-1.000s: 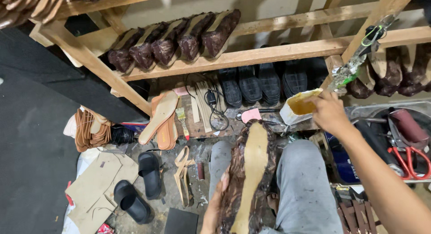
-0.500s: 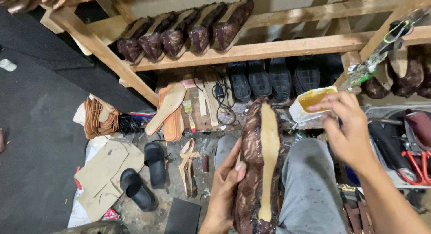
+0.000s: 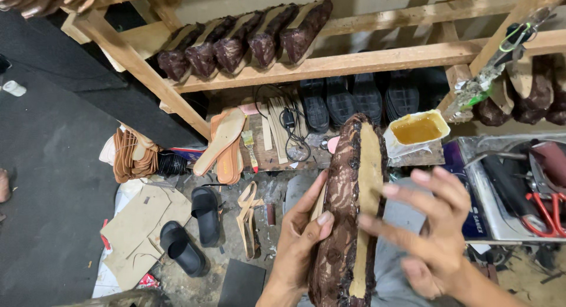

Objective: The person takes a shoe sole with a wedge heel from a storage rack and sits on the floor. They repeatedly dip a finger into a container of yellow adhesive and spread the glue by hand along the edge of the sole, rotating the sole to coat different sections.

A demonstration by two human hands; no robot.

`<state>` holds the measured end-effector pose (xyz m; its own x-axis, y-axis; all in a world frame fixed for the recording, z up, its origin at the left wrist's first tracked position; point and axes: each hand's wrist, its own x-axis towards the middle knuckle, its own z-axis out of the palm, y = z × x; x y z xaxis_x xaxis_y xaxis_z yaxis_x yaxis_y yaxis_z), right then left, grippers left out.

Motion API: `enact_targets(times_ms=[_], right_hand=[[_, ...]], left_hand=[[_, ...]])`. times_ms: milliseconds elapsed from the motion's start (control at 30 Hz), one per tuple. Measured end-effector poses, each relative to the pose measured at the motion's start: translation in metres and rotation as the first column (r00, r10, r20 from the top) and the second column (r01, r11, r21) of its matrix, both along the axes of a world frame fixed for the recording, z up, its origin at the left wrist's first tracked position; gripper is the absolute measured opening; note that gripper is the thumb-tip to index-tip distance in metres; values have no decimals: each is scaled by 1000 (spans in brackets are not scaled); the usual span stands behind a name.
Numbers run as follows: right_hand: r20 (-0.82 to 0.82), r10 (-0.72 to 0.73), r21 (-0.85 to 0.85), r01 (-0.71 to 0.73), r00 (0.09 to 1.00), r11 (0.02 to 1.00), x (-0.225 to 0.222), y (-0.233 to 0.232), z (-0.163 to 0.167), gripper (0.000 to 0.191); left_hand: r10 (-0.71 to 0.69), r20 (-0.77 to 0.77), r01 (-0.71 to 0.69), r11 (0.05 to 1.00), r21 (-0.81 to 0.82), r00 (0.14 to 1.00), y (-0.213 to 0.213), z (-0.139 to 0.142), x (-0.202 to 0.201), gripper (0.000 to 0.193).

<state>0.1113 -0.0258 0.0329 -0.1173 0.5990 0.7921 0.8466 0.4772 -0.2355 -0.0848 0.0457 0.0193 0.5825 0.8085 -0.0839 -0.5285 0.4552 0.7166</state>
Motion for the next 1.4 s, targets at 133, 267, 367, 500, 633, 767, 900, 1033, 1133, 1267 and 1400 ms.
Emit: enact_targets(times_ms=[133, 267, 367, 500, 633, 767, 900, 1033, 1133, 1267, 1400], right_hand=[[89, -27, -4, 27, 996, 1000, -1, -3, 5, 59], [100, -59, 54, 54, 993, 997, -2, -5, 8, 56], [143, -36, 60, 28, 989, 998, -2, -6, 7, 53], [216, 5, 173, -44, 976, 984, -2, -11, 2, 49], [178, -33, 94, 17, 984, 995, -3, -13, 1, 50], [243, -7, 163, -34, 970, 986, -7, -15, 3, 48], [221, -1, 145, -32, 975, 989, -10, -15, 4, 47], [289, 10, 157, -58, 957, 986, -7, -20, 1, 42], [301, 4, 127, -45, 953, 991, -4, -25, -1, 41], [285, 47, 131, -87, 957, 988, -6, -28, -1, 40], [259, -43, 119, 12, 965, 993, -12, -27, 0, 39]], left_hand=[[-14, 4, 14, 1000, 10, 1000, -7, 4, -4, 84], [-25, 8, 25, 1000, 15, 1000, -11, 6, -8, 83], [-34, 30, 34, 999, 1, 999, -12, 5, -9, 84], [-28, 50, 29, 999, -29, 998, -12, 3, -10, 84], [-33, 55, 33, 999, -3, 998, -12, 1, -10, 83], [-23, 82, 22, 1000, 18, 996, -11, -1, -11, 83], [-26, 62, 26, 1000, 0, 998, -10, -3, -11, 83], [-16, 99, 19, 999, -30, 995, -9, -3, -10, 82], [-14, 99, 16, 1000, -23, 995, -10, -2, -9, 81], [8, 68, -7, 1000, -14, 998, -9, 0, -10, 80], [-9, 69, 9, 1000, -3, 998, -11, 2, -11, 80]])
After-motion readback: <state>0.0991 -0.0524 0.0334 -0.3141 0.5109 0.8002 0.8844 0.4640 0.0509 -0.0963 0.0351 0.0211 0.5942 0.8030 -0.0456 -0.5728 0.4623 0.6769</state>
